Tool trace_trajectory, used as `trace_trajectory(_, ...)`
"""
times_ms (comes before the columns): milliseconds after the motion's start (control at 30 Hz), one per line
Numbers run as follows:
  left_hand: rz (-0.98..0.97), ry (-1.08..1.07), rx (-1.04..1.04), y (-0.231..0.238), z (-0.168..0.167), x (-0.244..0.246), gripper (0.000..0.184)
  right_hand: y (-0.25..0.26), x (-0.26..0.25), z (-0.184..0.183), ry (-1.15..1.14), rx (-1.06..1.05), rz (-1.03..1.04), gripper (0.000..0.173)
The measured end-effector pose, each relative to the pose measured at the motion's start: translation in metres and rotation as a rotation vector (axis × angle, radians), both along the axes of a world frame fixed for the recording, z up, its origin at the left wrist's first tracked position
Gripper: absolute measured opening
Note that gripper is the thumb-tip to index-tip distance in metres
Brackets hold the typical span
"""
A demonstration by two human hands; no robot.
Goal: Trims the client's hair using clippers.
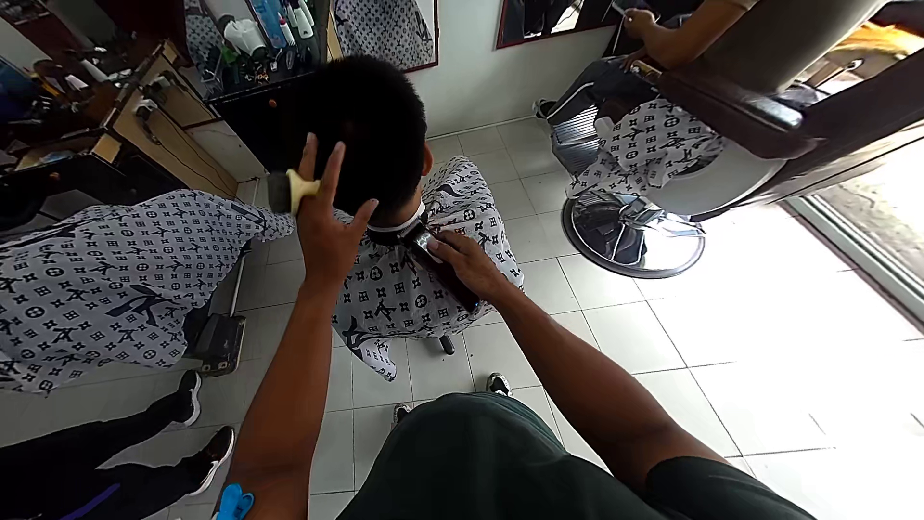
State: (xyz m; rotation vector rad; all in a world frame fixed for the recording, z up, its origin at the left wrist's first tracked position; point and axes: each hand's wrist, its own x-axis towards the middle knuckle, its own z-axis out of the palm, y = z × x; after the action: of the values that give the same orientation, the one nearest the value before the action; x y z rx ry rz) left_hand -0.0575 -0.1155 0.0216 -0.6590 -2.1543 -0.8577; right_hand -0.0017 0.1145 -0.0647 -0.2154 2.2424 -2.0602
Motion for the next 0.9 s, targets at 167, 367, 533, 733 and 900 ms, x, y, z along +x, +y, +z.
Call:
trace_trajectory(167, -0.294, -0.622, 0.097, 0.016, -0.047, 0.049, 0.032, 0.026, 0.039, -0.049, -0.274, -0.518, -0.256, 0.051)
trace_trajectory(367, -0.457, -1.091, 0.207, 0.046, -0.014, 0.02, 0.029, 0.027, 0.056, -0.055, -0.335, -0.491, -0.233, 0.042)
trace_trajectory(533, -0.551, -1.034, 0.279, 0.042, 0.0, 0.018, 0.023, 0.017, 0.061, -0.045, -0.324, -0.461, -0.247, 0.031)
trace_trajectory(733, -0.597, -1.008, 0.126, 0.021, 0.002, 0.019, 0.027, -0.003, 0.071, -0.035, -0.269, -0.393, -0.296, 0.026)
trace_trajectory(900, -0.703, -1.096, 0.027, -0.002, 0.012, 0.021, 0.024, -0.042, 0.088, -0.003, -0.257, -0.355, -0.329, 0.031)
